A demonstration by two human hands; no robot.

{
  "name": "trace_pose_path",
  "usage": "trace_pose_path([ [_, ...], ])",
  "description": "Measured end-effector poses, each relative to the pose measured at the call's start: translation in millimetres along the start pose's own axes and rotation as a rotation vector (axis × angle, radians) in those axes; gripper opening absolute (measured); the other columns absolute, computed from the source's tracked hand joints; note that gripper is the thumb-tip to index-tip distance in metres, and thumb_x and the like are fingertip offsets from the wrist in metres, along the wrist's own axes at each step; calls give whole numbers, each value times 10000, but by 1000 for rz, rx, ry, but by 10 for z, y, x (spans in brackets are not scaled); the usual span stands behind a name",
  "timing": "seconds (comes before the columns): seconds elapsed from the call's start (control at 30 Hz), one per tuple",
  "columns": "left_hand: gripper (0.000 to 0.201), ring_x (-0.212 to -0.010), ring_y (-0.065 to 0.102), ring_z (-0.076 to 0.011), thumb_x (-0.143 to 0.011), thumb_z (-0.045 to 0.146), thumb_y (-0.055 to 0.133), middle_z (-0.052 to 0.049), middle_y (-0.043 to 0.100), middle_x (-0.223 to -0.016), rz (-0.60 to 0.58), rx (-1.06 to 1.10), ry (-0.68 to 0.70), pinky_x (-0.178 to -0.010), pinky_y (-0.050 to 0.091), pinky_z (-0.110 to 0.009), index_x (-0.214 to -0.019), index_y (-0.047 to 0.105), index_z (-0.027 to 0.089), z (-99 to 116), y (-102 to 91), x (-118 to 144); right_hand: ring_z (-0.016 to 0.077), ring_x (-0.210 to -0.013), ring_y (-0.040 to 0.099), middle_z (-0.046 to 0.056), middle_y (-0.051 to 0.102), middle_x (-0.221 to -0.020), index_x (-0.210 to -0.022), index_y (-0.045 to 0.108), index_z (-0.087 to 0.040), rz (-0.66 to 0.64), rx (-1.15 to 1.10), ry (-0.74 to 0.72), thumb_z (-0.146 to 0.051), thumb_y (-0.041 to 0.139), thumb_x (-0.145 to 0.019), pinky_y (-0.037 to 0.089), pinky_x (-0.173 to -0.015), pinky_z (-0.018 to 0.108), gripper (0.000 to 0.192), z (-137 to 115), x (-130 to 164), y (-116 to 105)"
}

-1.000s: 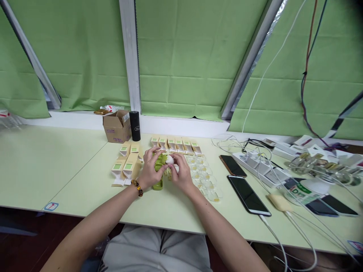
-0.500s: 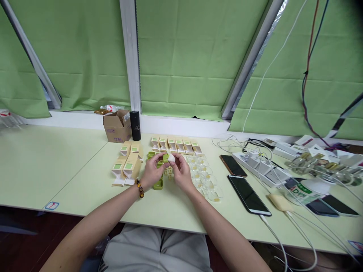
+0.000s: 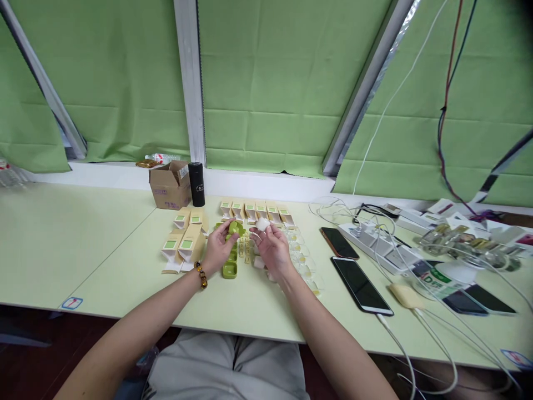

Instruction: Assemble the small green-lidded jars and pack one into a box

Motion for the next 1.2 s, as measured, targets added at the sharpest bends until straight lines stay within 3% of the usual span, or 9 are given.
trace_pose_path([
  [0.23, 636, -1413, 577, -266, -949, 409, 724, -181, 576, -1520, 93, -14, 101, -1206, 477, -434, -1503, 499, 192, 72, -114, -37, 282, -1134, 727, 95, 753, -1179, -1290, 602, -307, -124, 66, -33, -502, 661, -955, 614, -922, 530, 391, -128, 32, 136],
  [0.37, 584, -1414, 572, -264, -954, 415, 712, -184, 569, -1514, 137, -43, 102, -1203, 483, -434, -1455, 511, 193, 96, -153, -42, 242, -1016, 731, 77, 735, -1138, -1345, 608, -302, -111, 148, -35, -492, 734, -904, 625, -893, 462, 497, -163, 60, 163],
  [0.53, 549, -1353, 620, -257, -955, 437, 704, -190, 611, -1452, 175, -86, 119, -1156, 523, -414, -1408, 528, 183, 147, -175, -27, 186, -887, 681, 53, 701, -1077, -1178, 641, -256, 32, 248, -80, -354, 894, -731, 608, -784, 337, 523, -204, 108, 93],
  [0.7, 543, -1369, 610, -260, -968, 448, 685, -184, 611, -1456, 175, -129, 137, -1152, 523, -409, -1416, 527, 185, 135, -180, -32, 156, -768, 598, 30, 674, -969, -1095, 659, -229, 12, 371, -143, -326, 847, -759, 556, -708, 304, 397, -266, 150, 118],
  [0.83, 524, -1376, 601, -260, -960, 429, 703, -174, 615, -1451, 171, -112, 132, -1191, 490, -430, -1401, 550, 190, 120, -178, -22, 217, -939, 647, 69, 693, -1080, -1087, 675, -232, -49, 511, -252, -298, 772, -822, 562, -839, 373, 290, -492, 218, 234],
  [0.93, 518, -1380, 594, -269, -956, 419, 709, -169, 623, -1440, 165, -108, 133, -1206, 475, -461, -1399, 560, 196, 128, -165, -8, 243, -952, 653, 75, 701, -1092, -1072, 697, -248, -147, 765, -326, -232, 713, -851, 562, -833, 401, 222, -675, 348, 381],
  [1.0, 516, -1374, 598, -272, -959, 420, 703, -167, 628, -1432, 157, -120, 136, -1197, 485, -466, -1404, 561, 200, 135, -148, 1, 271, -1000, 656, 83, 712, -1115, -1138, 676, -259, -229, 950, -379, -171, 665, -860, 565, -847, 428, 292, -736, 490, 458],
  [1.2, 510, -1334, 631, -253, -964, 428, 691, -142, 648, -1417, 131, -137, 130, -1156, 525, -438, -1410, 559, 219, 140, -90, 24, 301, -1015, 631, 123, 705, -1121, -1221, 609, -215, -399, 1273, -546, -21, 544, -871, 557, -862, 468, 405, -576, 981, 405],
])
Point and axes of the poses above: each hand's wrist, its own x-axis away from the middle knuckle, its own y-axis out of the palm, z = x × y, the point moved 9 cm from there along -x, towards the middle knuckle
